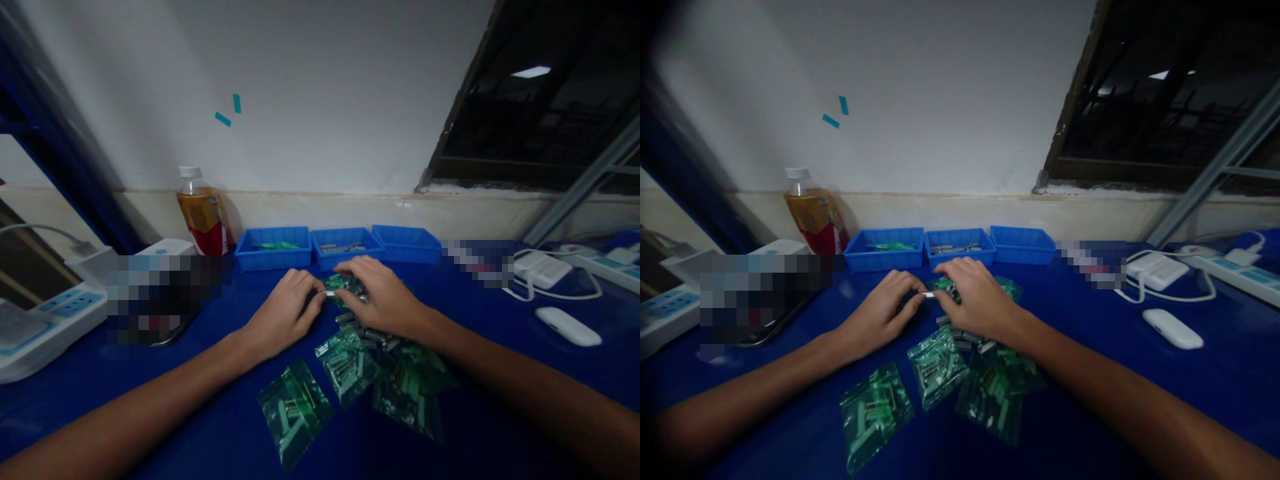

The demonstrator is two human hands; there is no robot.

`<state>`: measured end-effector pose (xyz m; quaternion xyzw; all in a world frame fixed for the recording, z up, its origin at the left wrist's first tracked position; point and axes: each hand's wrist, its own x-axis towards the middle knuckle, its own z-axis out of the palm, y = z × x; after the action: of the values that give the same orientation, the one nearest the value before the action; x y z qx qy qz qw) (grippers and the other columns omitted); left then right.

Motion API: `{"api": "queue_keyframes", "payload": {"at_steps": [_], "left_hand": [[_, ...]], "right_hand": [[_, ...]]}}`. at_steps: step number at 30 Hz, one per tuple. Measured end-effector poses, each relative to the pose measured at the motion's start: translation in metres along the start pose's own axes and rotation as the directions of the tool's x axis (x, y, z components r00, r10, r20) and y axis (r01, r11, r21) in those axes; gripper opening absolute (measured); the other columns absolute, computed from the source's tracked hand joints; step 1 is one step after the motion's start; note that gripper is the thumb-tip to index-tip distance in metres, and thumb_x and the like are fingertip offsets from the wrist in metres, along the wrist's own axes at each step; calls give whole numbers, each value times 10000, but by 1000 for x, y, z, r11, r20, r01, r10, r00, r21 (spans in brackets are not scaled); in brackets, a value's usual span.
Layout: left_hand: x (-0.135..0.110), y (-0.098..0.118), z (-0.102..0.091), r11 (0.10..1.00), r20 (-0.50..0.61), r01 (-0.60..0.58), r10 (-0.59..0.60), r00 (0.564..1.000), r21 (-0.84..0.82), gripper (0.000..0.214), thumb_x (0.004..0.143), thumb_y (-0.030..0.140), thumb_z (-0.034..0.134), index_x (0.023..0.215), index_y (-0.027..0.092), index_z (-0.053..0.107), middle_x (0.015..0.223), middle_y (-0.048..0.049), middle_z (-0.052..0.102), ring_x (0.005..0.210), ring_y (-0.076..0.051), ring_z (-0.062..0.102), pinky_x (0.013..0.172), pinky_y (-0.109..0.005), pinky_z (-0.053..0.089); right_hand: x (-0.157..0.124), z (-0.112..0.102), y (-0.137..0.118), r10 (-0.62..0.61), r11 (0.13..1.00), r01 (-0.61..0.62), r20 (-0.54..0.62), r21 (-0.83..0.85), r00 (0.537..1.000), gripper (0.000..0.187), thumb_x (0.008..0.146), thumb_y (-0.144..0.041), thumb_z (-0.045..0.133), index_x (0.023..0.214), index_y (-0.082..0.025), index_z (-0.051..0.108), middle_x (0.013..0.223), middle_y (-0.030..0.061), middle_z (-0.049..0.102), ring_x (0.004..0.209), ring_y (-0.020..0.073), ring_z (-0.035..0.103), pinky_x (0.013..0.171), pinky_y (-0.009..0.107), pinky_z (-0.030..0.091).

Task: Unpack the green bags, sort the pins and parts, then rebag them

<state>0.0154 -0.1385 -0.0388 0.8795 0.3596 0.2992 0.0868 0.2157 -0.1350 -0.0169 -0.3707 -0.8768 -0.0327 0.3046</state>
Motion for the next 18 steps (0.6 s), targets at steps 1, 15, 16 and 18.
{"api": "queue_keyframes", "payload": {"at_steps": [1,15,16,18], "left_hand": [[0,1,0,1000,-2,-15,15,1000,-8,153,937,247,392,915,163,518,884,-38,553,853,-181,458,792,-349,383],[-5,3,-2,990,111,-141,137,984,30,242,924,284,432,1138,200,510,1027,-70,572,947,-214,489,845,-392,410],[-5,3,-2,985,151,-172,166,974,23,249,934,275,413,1148,215,525,1034,-67,570,954,-209,492,852,-386,406],[-4,4,-3,975,221,-223,213,952,17,271,941,284,406,1172,247,542,1042,-60,569,958,-202,496,855,-373,400]], "right_hand": [[-8,1,-5,-15,1000,15,19,-7,1000,256,833,-251,544,1061,-134,556,975,89,630,924,209,538,812,347,409],[6,-11,20,63,992,-70,-69,-105,996,215,890,-264,456,889,-141,632,845,78,636,830,188,547,759,319,388],[15,-13,31,121,985,-129,-74,-115,990,208,876,-268,478,895,-139,640,860,79,647,834,186,559,763,308,395],[38,-15,54,298,939,-289,21,-184,954,224,860,-276,503,941,-137,659,863,72,669,798,172,585,723,271,405]]}}
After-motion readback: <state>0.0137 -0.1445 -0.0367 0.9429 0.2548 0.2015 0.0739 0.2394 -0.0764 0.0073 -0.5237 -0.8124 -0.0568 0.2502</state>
